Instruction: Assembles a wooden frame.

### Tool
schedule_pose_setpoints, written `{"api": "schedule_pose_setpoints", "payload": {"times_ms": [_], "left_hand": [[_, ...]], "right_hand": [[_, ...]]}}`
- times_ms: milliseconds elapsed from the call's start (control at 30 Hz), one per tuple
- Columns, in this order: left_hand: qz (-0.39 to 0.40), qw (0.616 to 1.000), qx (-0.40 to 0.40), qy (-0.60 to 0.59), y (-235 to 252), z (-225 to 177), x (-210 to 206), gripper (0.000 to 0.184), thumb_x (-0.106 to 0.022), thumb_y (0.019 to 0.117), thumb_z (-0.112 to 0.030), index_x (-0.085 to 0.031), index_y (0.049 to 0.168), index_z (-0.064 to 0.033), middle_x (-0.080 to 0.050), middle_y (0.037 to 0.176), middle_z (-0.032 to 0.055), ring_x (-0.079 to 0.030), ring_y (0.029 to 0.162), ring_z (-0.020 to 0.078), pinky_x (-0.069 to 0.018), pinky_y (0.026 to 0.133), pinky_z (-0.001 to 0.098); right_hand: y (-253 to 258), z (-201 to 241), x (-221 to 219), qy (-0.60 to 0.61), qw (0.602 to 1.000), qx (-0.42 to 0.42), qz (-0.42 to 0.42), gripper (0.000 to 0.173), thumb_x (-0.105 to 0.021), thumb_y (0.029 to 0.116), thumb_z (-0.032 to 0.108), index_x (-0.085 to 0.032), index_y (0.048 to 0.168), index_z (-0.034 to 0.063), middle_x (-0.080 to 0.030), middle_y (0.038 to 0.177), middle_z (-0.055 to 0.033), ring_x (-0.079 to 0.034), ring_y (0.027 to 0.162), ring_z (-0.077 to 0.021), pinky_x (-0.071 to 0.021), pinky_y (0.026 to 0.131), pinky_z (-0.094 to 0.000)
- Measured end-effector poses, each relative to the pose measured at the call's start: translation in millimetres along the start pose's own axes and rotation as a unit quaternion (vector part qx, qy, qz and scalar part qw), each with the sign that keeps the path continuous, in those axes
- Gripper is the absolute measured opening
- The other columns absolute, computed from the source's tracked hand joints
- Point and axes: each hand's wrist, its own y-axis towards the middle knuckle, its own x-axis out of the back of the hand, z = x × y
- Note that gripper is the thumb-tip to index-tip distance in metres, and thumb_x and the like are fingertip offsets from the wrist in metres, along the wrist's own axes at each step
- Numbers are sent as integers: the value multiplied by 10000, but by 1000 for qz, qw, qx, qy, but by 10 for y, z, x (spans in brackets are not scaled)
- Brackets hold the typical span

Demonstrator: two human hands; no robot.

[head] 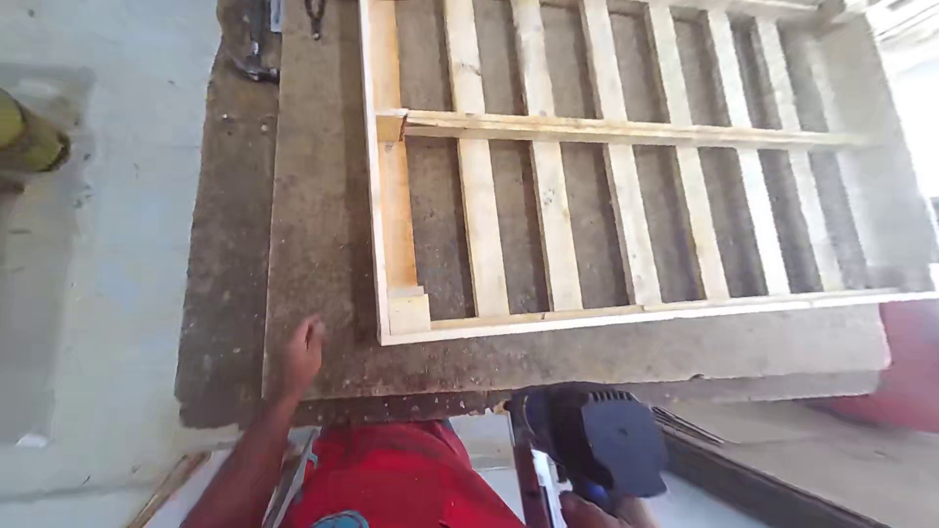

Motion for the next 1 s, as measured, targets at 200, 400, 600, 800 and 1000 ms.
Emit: {"api": "schedule_pose_setpoints", "payload": {"times_ms": [200,400,600,800,1000], "left_hand": [[217,962,148,74,-2115,986,214,363,-490,1082,-334,-712,1224,-84,-751,1100,126,-730,1011,277,-565,956,560],[266,939,189,108,-2464,1616,610,391,-517,1067,-339,-667,1293,-58,-706,1224,187,-671,1173,348,-495,1051,605],[238,929,256,119,-2318,2555,1574,451,-533,1067,-361,-631,1341,-17,-664,1291,238,-621,1246,401,-449,1094,631],[289,905,250,185,-1760,3476,2807,434,-576,1049,-369,-656,1308,-30,-693,1235,224,-653,1189,393,-475,1058,641],[345,901,181,194,-828,3246,3589,431,-591,1044,-357,-637,1339,-46,-715,1203,183,-691,1136,316,-519,1038,573]], "right_hand": [[240,-446,-550,-46,993,-32,107,228,-732,871,251,-672,980,60,-644,618,-83,-612,477,-188,-554,464,-352],[148,-636,-1251,-236,952,68,182,345,-771,857,371,-695,1096,134,-702,736,-14,-669,590,-153,-600,548,-369],[-1,-588,-2242,-272,940,115,169,381,-776,855,441,-702,1123,179,-748,874,51,-721,771,-88,-639,713,-372],[-77,-393,-3718,-299,947,50,108,591,-780,824,550,-635,1240,156,-701,846,-19,-684,694,-161,-600,670,-457],[-341,-159,-4692,-254,959,66,108,589,-787,819,532,-636,1253,164,-700,891,-24,-684,797,-167,-577,731,-466]]}}
